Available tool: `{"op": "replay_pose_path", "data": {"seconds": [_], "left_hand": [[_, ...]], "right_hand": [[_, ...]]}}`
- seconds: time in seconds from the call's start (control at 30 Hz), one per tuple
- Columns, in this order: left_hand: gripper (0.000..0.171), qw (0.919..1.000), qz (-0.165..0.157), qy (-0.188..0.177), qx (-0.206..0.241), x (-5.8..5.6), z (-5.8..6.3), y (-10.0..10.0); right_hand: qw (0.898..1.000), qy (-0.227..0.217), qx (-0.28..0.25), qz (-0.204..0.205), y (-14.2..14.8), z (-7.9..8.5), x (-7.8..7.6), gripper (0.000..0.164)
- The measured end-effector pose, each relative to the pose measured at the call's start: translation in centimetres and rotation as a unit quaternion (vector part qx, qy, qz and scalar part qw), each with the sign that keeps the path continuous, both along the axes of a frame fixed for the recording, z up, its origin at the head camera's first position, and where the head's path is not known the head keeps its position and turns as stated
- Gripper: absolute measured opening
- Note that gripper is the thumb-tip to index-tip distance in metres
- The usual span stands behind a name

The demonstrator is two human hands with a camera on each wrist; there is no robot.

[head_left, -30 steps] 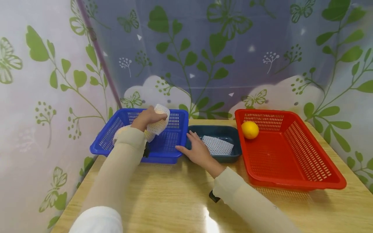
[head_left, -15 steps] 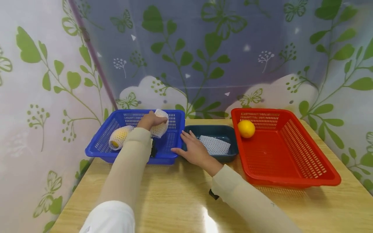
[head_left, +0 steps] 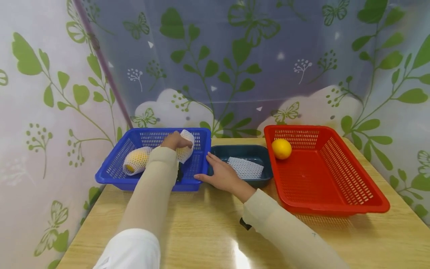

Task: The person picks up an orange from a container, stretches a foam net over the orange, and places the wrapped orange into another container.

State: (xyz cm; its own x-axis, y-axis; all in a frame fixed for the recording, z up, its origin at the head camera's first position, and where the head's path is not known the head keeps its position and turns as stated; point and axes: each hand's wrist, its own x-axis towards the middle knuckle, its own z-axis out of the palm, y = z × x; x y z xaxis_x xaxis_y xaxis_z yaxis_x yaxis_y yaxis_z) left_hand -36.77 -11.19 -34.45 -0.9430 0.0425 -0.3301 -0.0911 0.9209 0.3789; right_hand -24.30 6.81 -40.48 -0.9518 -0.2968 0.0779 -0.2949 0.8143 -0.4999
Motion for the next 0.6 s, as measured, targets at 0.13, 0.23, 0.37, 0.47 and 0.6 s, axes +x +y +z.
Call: {"op": "replay_pose_path", "data": {"seconds": [0.13, 0.23, 0.37, 0.47, 0.6], "left_hand": [[0.088, 0.9981, -0.012, -0.052, -0.03, 0.0, 0.2, 0.8], [0.079, 0.9932, -0.004, -0.102, -0.056, -0.2, 0.2, 1.3], [0.074, 0.9866, 0.001, -0.144, -0.076, -0.6, 0.4, 1.5], [0.073, 0.9877, -0.003, -0.138, -0.073, -0.5, 0.7, 1.4], [0.07, 0.9923, 0.001, -0.111, -0.054, 0.0, 1.1, 1.2]], "right_hand": [[1.0, 0.003, 0.0, -0.001, 0.0, -0.1, 0.0, 0.09], [1.0, 0.005, 0.001, 0.0, 0.0, -0.2, 0.0, 0.09], [1.0, 0.005, 0.006, -0.001, 0.0, -0.2, 0.0, 0.09], [1.0, 0.004, 0.007, -0.004, -0.1, 0.0, 0.1, 0.09], [1.0, 0.005, 0.008, -0.002, -0.1, 0.1, 0.1, 0.09]]}}
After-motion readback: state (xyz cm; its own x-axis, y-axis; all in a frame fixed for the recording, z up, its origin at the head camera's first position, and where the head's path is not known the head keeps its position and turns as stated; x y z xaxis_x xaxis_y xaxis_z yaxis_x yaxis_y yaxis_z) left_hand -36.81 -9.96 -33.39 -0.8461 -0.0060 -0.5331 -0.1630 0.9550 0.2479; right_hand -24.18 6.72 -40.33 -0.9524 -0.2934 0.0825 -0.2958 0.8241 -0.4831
